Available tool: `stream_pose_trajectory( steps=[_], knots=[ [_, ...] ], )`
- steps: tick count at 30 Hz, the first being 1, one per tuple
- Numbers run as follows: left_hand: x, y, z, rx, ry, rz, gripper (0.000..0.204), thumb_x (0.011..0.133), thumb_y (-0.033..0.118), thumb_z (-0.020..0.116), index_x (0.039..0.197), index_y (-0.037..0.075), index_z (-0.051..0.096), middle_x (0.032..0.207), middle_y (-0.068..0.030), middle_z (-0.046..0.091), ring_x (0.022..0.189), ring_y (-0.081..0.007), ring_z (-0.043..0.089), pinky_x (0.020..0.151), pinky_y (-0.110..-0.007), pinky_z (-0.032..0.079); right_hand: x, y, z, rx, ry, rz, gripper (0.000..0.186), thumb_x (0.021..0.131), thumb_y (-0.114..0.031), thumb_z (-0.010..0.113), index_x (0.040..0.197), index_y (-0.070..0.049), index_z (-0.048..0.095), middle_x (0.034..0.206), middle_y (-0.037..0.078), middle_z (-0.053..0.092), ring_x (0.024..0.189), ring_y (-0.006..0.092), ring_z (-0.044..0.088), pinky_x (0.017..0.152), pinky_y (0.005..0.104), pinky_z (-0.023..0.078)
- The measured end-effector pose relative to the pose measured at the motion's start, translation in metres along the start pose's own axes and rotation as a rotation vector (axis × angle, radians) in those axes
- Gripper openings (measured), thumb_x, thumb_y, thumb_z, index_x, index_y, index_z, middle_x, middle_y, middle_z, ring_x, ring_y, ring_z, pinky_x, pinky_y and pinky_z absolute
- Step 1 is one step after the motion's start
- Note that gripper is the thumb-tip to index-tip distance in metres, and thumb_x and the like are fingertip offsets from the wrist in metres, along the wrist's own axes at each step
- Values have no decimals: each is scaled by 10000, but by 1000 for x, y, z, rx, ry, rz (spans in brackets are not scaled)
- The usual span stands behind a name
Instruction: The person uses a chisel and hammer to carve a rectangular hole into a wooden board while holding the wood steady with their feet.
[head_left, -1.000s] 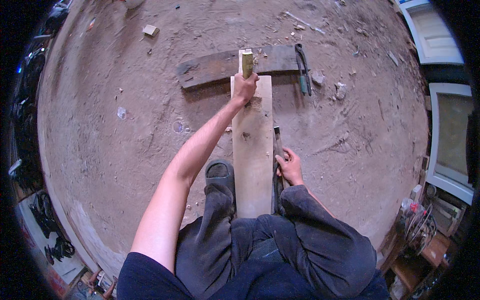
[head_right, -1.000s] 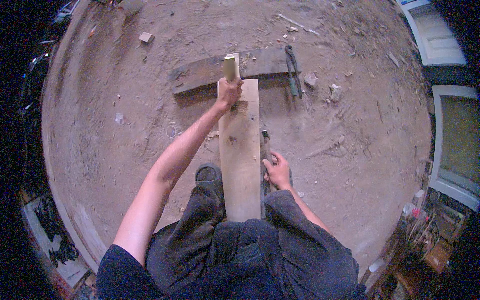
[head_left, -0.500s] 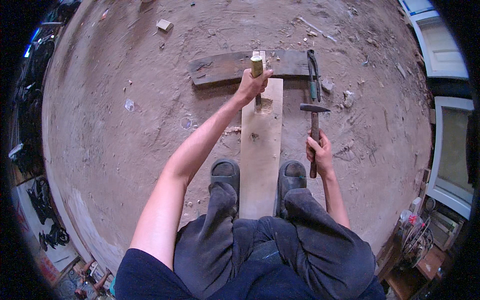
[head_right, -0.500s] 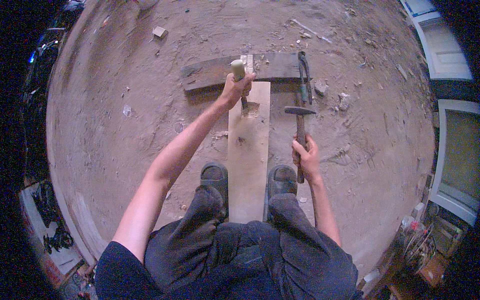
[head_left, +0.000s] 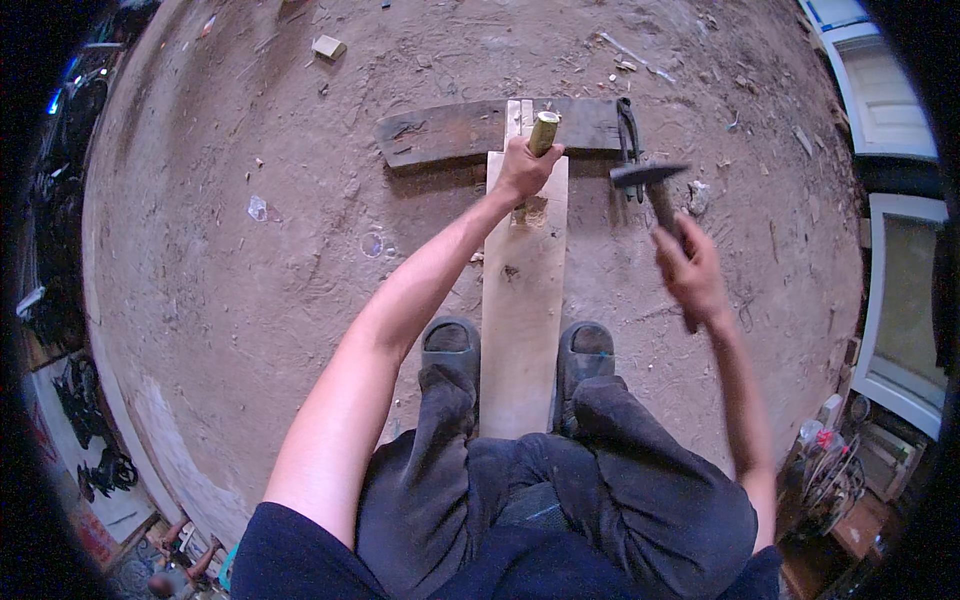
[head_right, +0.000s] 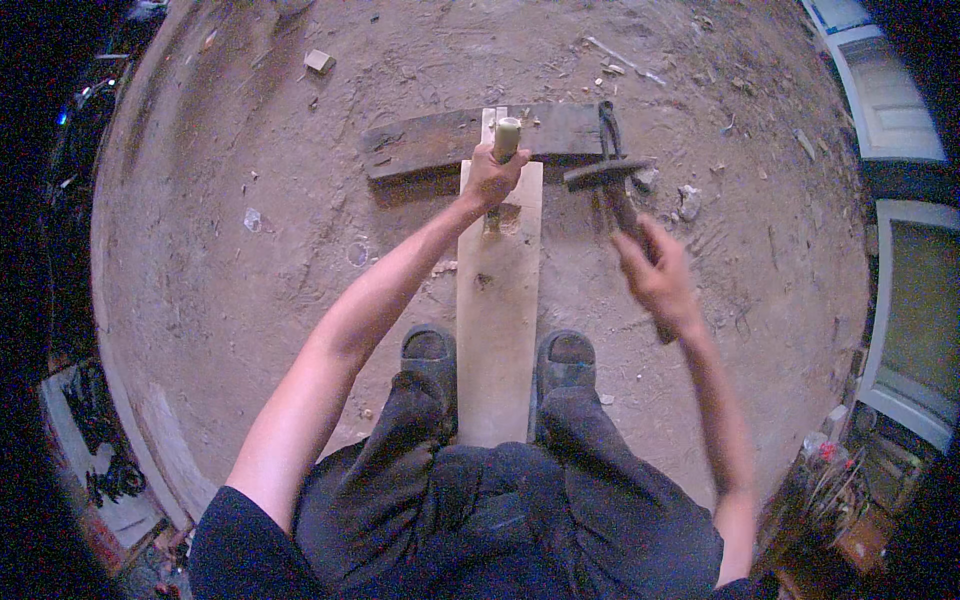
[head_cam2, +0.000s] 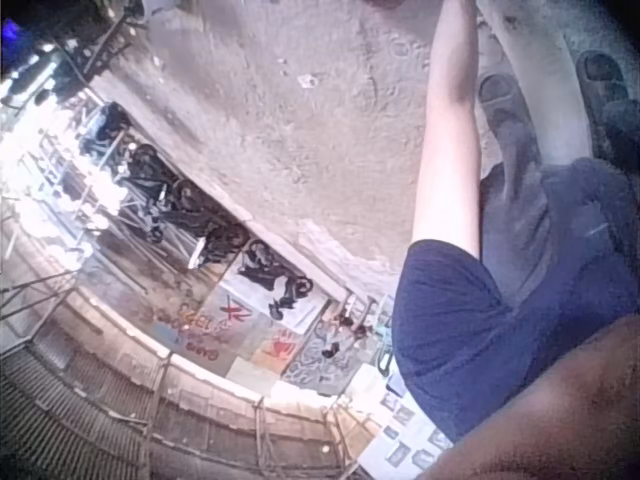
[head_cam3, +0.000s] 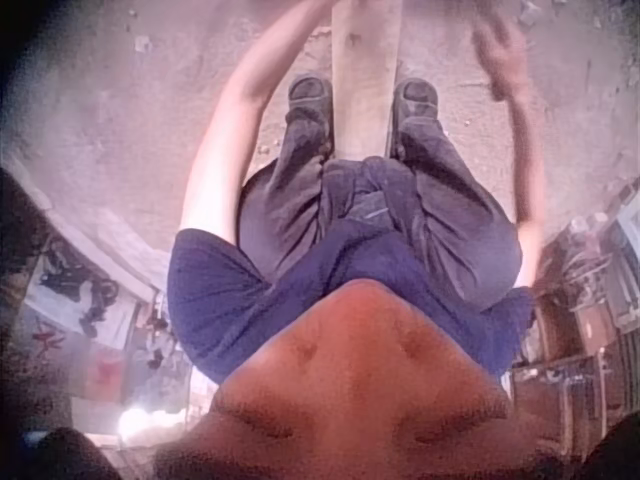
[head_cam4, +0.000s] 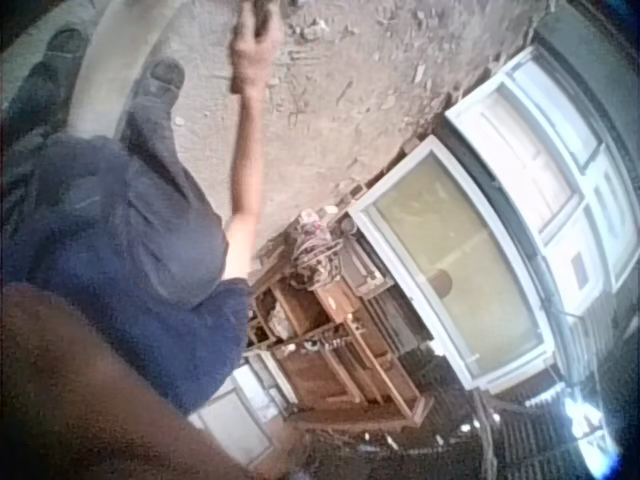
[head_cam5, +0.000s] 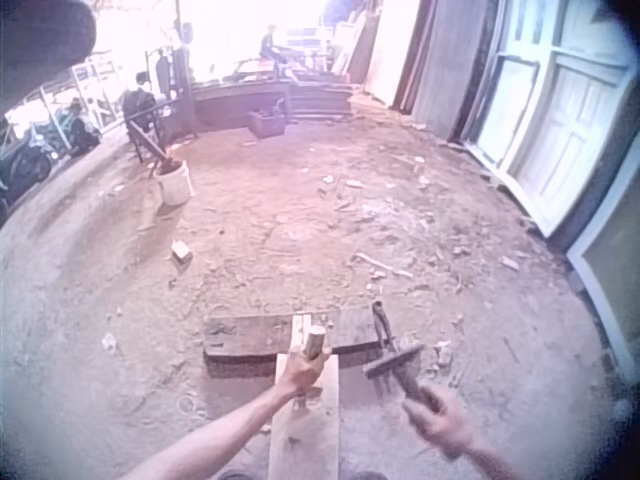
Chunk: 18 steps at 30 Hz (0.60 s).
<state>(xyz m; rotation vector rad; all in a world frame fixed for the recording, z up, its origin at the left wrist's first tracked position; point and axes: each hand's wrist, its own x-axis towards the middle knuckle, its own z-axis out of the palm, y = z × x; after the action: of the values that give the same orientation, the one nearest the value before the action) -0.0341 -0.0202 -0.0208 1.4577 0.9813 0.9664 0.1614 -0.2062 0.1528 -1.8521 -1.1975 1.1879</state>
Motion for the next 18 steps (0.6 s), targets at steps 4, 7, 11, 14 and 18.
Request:
stream_pose_trajectory(
  steps=[4,7,11,14,18],
  knots=[
    [-3,-1,-9,56,13,-18,386,832,229,659,590,-5,471,493,-10,436,498,-93,421,452,-356,347,48,-87,-38,-435,-190,-216,276,938,-280,596,964,-8,559,688,58,506,663,130,509,591,337,418],
    [4,2,-4,45,29,-8,379,831,223,653,588,-3,469,491,-6,435,500,-89,424,451,-354,350,85,-133,-58,-763,-46,-711,194,974,-240,550,934,-52,530,711,-32,441,603,91,412,525,278,344],
    [4,-12,-11,-22,68,-139,370,828,209,646,581,-2,469,490,-5,433,503,-85,433,453,-347,362,110,-153,-33,-376,99,-658,197,972,-260,553,1016,-69,568,714,-16,463,603,81,424,523,257,352],
    [7,-21,-11,15,92,-78,358,863,207,645,560,102,487,497,51,451,452,-48,440,400,-263,329,135,-131,0,-234,186,-549,245,964,-289,561,1055,-63,589,716,3,495,614,91,452,538,259,373],
    [10,-17,-5,-5,80,-64,361,865,209,638,555,103,484,493,48,457,450,-48,446,400,-262,330,160,-63,34,-419,156,-521,307,949,-318,572,952,-11,578,715,47,531,636,146,489,576,323,409]
  ],
)
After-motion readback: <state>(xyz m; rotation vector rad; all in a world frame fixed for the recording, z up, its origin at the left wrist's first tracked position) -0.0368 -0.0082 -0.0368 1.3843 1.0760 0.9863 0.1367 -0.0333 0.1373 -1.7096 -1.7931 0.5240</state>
